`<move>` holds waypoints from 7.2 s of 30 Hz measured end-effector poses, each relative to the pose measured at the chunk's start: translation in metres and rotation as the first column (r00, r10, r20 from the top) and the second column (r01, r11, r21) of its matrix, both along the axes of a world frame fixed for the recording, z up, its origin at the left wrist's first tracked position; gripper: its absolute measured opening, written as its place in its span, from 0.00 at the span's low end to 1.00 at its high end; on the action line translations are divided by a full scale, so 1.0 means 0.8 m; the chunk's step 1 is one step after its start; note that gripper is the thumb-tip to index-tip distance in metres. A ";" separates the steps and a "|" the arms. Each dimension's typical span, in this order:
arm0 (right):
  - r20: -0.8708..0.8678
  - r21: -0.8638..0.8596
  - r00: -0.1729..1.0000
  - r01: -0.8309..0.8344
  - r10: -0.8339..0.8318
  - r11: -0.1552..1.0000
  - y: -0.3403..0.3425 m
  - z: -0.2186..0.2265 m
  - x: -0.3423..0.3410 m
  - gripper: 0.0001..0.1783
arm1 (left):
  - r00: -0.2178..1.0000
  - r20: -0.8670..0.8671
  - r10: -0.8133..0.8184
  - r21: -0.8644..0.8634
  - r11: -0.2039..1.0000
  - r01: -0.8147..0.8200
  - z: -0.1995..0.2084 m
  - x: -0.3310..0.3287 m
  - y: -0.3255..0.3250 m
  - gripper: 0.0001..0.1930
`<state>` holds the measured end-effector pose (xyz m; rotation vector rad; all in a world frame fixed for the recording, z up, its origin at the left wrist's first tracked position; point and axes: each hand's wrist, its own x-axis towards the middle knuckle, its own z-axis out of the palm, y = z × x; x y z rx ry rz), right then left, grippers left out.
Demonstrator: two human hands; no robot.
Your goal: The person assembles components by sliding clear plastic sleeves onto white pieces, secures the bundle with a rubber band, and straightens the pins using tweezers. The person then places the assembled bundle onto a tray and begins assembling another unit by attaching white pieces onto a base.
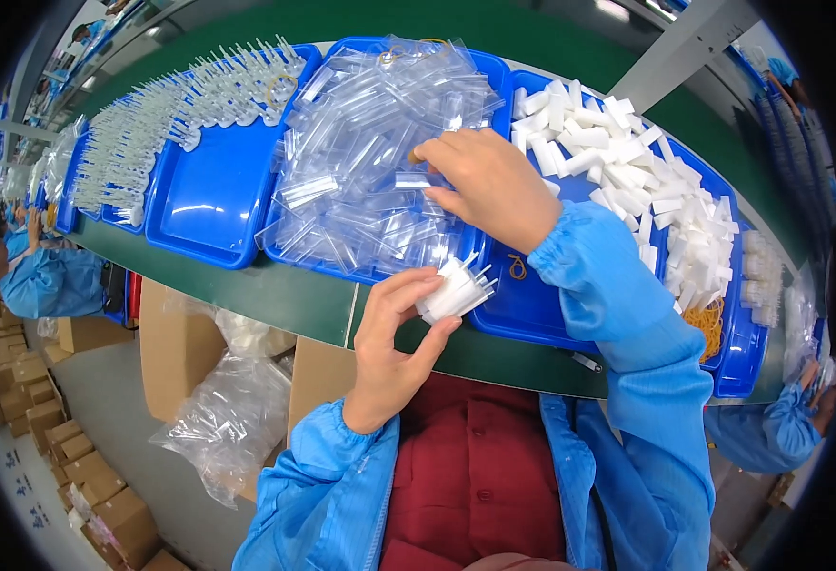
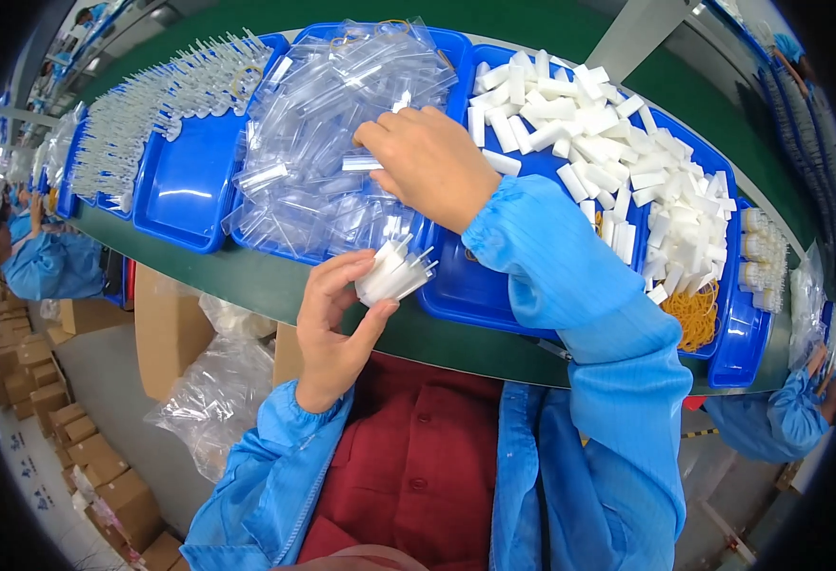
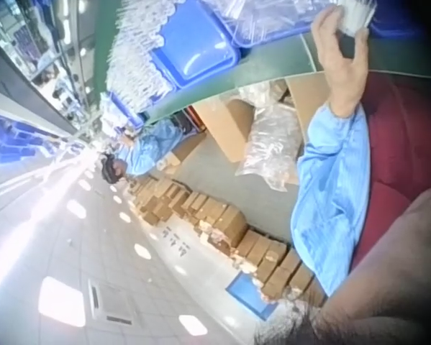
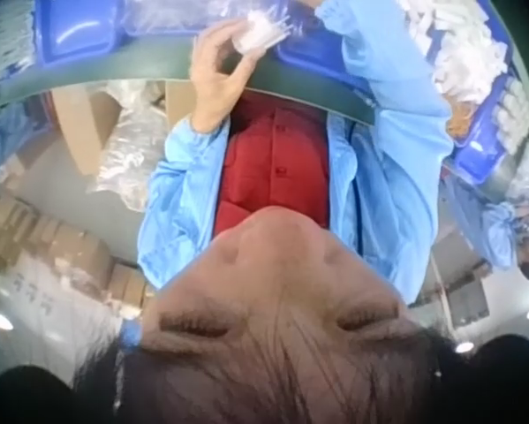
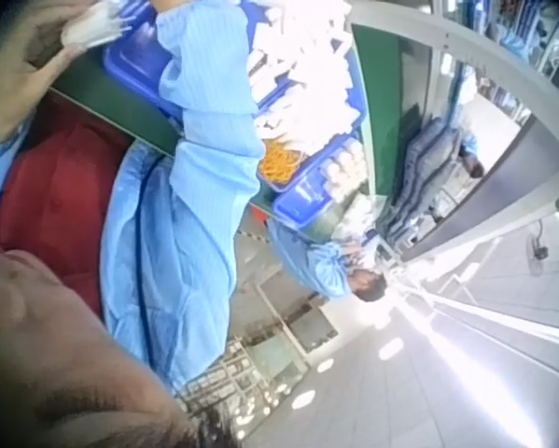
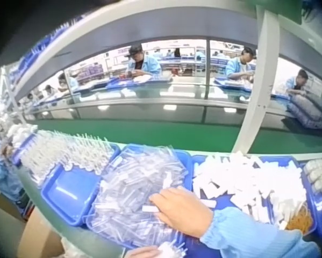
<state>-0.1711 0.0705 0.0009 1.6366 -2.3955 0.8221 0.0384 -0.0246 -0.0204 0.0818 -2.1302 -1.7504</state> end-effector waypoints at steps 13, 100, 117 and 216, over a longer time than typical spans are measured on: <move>0.973 -0.208 0.193 0.470 0.130 0.858 0.105 0.041 0.076 0.27 | 1.000 -0.015 0.005 0.049 0.999 -0.004 0.005 -0.014 0.012 0.23; 0.756 -0.372 0.643 0.575 -0.122 0.728 0.154 -0.009 0.125 0.10 | 0.994 0.089 -0.065 -0.012 0.998 0.066 0.021 -0.041 0.052 0.12; 0.579 -0.394 0.809 0.389 -0.104 0.833 0.163 -0.002 0.121 0.12 | 0.999 -0.033 -0.035 -0.324 0.946 0.022 0.031 -0.034 0.052 0.17; 0.926 -0.290 0.366 0.532 0.093 0.795 0.143 0.013 0.117 0.22 | 0.989 0.105 -0.105 0.361 0.931 0.061 0.018 -0.030 0.044 0.12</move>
